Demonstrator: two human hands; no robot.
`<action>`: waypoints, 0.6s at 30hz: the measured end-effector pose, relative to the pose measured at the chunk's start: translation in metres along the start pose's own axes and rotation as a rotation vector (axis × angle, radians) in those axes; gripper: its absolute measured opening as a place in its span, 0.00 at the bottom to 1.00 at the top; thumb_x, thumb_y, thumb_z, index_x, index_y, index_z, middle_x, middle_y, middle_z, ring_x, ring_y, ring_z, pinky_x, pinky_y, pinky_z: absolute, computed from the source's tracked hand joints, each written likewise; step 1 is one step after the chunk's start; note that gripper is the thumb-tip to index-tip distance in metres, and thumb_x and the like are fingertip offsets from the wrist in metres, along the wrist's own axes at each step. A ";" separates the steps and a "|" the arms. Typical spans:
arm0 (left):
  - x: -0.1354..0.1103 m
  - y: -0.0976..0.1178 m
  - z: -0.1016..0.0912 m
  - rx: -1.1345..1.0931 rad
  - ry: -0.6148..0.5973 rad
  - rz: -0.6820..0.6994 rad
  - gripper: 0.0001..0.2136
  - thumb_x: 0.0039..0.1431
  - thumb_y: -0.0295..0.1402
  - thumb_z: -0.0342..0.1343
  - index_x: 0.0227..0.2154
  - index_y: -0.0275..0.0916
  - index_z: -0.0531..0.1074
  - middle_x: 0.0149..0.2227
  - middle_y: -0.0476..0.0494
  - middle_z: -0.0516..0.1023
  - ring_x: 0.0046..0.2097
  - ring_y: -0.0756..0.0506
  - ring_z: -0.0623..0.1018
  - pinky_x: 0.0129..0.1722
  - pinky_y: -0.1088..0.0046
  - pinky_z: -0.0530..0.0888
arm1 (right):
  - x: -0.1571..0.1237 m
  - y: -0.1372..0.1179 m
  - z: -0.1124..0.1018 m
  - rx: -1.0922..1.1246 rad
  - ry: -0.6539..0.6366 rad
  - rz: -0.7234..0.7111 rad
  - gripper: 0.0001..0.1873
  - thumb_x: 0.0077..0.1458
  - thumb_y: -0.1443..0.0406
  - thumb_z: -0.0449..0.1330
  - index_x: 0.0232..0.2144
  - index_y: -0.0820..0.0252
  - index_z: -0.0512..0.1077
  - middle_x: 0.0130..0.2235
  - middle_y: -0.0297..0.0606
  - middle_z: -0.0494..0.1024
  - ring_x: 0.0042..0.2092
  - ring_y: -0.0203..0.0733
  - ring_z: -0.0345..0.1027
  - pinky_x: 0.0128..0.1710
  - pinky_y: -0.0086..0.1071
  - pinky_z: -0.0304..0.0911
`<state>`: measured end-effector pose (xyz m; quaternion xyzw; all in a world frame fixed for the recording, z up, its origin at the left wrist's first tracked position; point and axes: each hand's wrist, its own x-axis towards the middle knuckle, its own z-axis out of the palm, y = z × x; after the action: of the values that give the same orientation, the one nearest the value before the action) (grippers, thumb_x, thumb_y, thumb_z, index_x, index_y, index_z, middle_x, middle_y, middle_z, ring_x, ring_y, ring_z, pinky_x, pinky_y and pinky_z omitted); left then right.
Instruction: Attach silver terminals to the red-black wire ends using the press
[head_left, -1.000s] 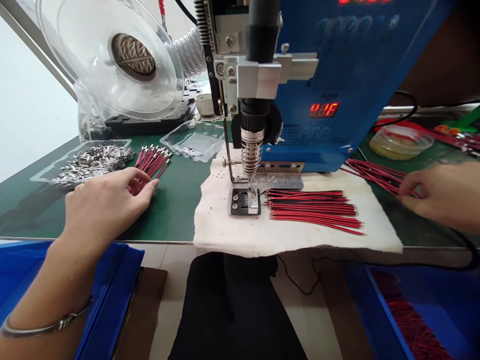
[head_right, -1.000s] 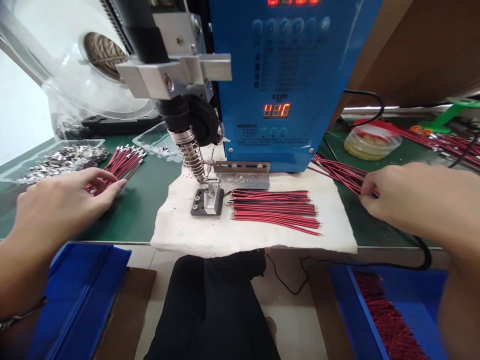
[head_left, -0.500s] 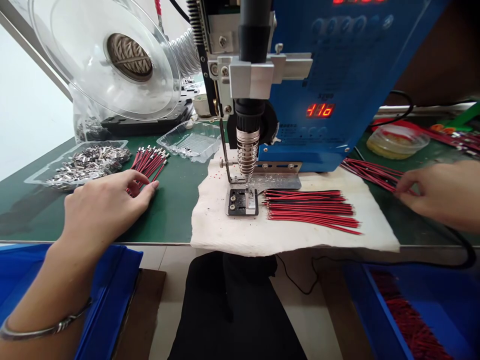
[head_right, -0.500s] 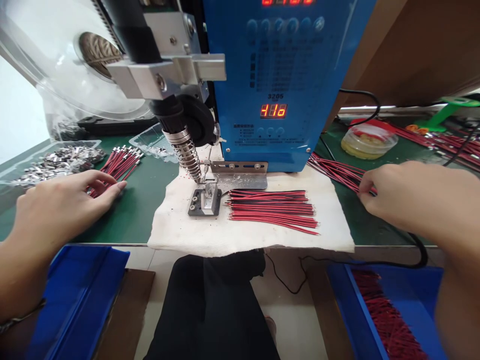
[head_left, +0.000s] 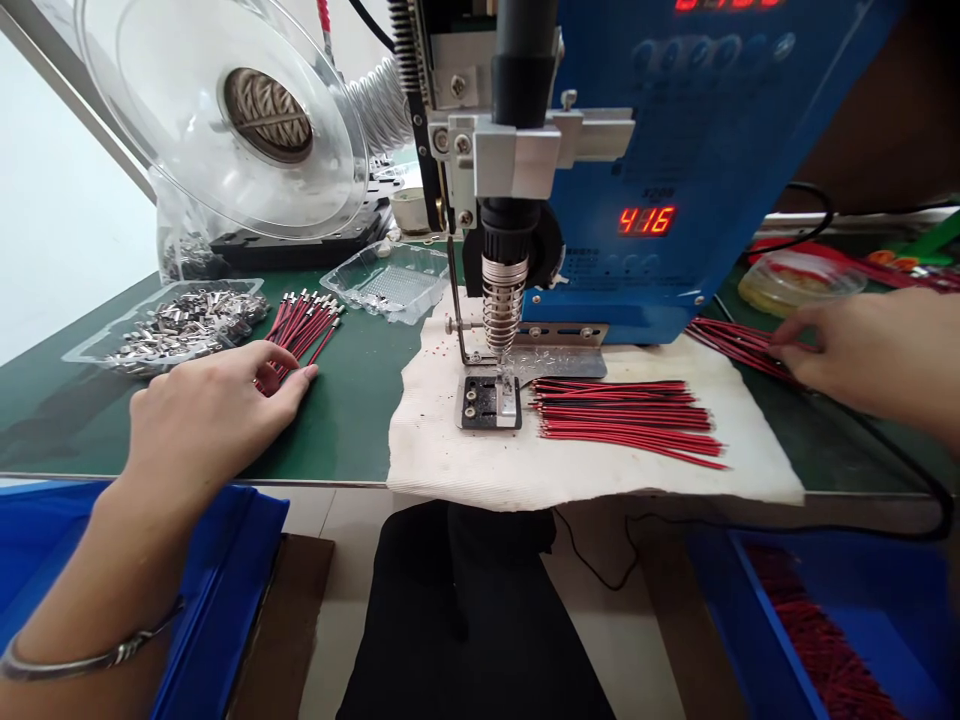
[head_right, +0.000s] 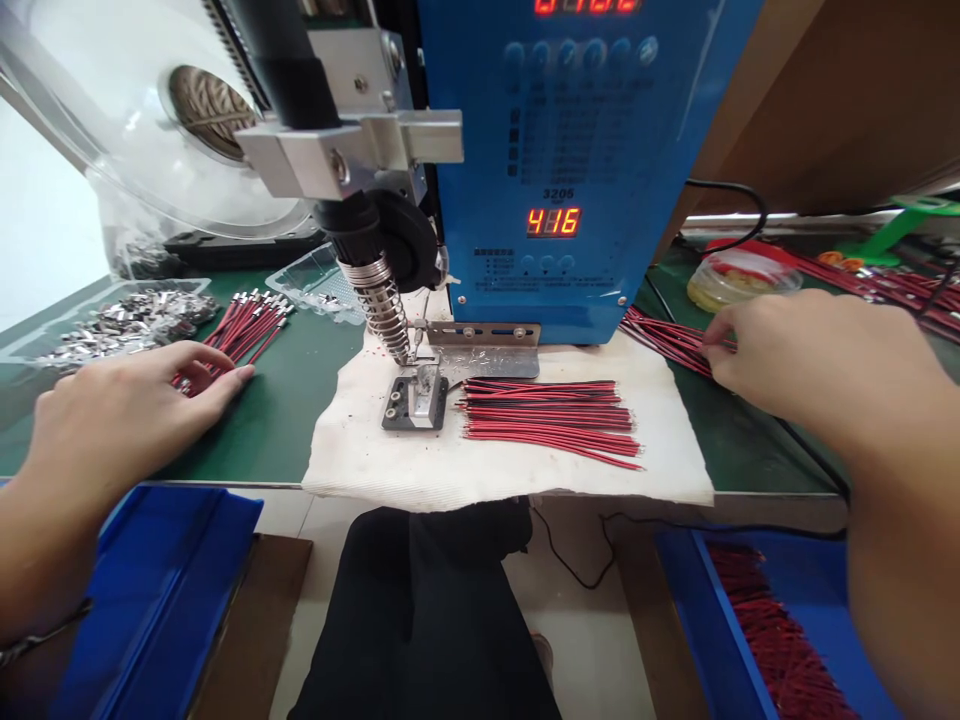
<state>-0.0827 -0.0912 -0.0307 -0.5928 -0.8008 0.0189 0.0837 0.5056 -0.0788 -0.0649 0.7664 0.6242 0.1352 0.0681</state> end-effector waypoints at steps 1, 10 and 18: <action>0.000 -0.001 0.000 0.006 -0.006 -0.003 0.30 0.68 0.58 0.40 0.51 0.45 0.80 0.51 0.29 0.89 0.58 0.19 0.86 0.55 0.44 0.82 | -0.004 -0.008 -0.006 -0.035 -0.006 0.035 0.24 0.64 0.45 0.53 0.46 0.47 0.82 0.38 0.52 0.84 0.35 0.62 0.73 0.34 0.49 0.59; -0.002 -0.003 -0.006 0.065 -0.030 0.012 0.33 0.72 0.57 0.41 0.61 0.40 0.77 0.55 0.23 0.87 0.60 0.16 0.86 0.57 0.39 0.82 | -0.017 -0.072 -0.054 -0.040 -0.151 0.018 0.23 0.69 0.47 0.48 0.45 0.50 0.78 0.47 0.55 0.86 0.42 0.62 0.77 0.37 0.47 0.60; 0.013 0.007 -0.016 0.162 -0.046 0.014 0.30 0.75 0.54 0.42 0.61 0.38 0.78 0.58 0.22 0.87 0.62 0.18 0.86 0.56 0.44 0.82 | -0.018 -0.076 -0.064 0.081 -0.221 -0.106 0.21 0.66 0.46 0.52 0.40 0.48 0.78 0.40 0.46 0.85 0.41 0.59 0.79 0.38 0.46 0.64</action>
<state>-0.0775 -0.0776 -0.0144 -0.5891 -0.7941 0.0979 0.1129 0.4124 -0.0843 -0.0264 0.7448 0.6573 0.0210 0.1125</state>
